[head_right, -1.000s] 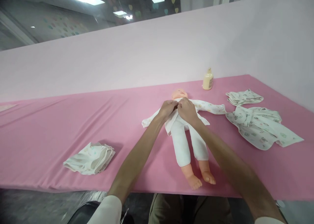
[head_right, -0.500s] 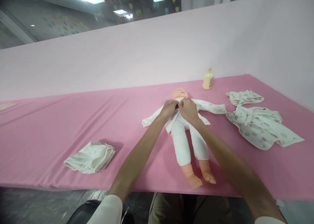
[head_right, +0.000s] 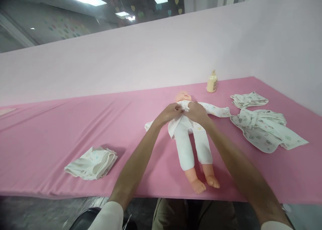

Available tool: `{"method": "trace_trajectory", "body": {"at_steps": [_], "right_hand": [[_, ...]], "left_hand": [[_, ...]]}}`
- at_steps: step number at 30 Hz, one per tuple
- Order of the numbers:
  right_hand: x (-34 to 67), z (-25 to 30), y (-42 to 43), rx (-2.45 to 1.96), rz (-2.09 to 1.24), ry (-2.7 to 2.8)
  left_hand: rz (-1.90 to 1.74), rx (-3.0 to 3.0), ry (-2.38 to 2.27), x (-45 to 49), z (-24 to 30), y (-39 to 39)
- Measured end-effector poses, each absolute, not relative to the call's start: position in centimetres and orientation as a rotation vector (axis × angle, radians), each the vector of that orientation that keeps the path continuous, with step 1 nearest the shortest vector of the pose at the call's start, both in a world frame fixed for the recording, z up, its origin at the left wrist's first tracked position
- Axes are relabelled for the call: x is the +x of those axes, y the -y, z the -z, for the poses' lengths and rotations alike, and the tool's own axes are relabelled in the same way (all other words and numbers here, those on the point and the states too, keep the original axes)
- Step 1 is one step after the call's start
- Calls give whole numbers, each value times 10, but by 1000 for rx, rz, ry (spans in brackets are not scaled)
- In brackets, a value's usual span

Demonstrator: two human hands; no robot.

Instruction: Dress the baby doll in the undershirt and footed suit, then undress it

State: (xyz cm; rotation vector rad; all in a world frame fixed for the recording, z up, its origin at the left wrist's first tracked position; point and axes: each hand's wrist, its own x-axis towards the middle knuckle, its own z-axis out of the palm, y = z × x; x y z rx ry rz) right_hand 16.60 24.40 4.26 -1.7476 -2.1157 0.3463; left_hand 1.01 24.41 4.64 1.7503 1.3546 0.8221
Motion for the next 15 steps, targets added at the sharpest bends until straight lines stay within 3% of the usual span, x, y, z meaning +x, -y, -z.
{"method": "trace_trajectory", "body": {"at_steps": [7,15], "right_hand": [[160,-53,-225,-1929,-254,2316],[159,-53,-217,-1924,-101,2410]], "left_hand": [[-518,1963,-1588,-4,-56,-234],[-727,2085,-1585,10,-58,-230]]}}
